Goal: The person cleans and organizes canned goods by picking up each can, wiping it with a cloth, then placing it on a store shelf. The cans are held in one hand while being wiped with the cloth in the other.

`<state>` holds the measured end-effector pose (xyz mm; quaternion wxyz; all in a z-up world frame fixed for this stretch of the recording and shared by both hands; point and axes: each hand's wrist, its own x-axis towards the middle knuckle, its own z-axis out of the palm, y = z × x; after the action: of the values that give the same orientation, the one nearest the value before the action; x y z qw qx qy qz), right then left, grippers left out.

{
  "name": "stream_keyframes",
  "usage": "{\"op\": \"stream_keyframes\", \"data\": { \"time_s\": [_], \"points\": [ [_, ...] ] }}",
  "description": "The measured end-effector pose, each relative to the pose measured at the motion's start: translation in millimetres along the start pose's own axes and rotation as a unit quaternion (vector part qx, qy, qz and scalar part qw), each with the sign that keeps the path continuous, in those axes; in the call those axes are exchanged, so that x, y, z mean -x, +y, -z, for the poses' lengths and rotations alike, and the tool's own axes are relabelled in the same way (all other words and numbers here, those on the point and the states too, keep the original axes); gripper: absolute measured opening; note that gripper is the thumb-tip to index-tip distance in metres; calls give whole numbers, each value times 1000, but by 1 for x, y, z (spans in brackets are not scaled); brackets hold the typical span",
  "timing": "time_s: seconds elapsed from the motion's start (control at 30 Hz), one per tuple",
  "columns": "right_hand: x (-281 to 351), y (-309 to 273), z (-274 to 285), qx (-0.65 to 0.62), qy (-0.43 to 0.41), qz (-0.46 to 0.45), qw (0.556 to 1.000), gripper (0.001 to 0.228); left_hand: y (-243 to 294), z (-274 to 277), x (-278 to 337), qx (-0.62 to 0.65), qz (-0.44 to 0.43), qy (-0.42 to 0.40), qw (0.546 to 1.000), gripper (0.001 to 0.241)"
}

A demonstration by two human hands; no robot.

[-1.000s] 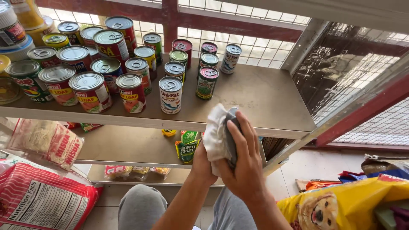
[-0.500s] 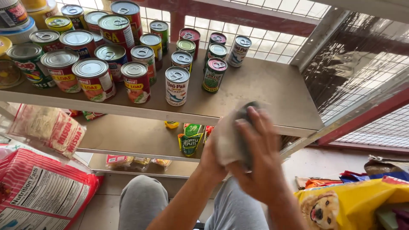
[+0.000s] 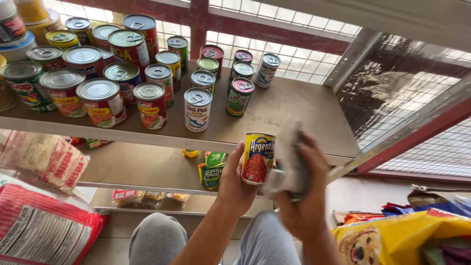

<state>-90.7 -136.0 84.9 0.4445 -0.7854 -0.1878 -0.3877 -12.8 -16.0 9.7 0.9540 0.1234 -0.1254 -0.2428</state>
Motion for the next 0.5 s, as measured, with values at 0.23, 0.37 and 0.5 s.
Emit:
{"op": "stream_keyframes", "data": {
  "time_s": [0.23, 0.37, 0.5],
  "points": [
    [6, -11, -14, 149, -201, 34, 968, 72, 1, 38, 0, 133, 63, -59, 987, 50],
    [-3, -2, -3, 114, -246, 53, 961, 76, 7, 12, 3, 157, 82, -69, 982, 51],
    [-8, 0, -8, 86, -190, 25, 978, 74, -6, 3, 5, 96, 45, 66, 992, 48]
  ]
}}
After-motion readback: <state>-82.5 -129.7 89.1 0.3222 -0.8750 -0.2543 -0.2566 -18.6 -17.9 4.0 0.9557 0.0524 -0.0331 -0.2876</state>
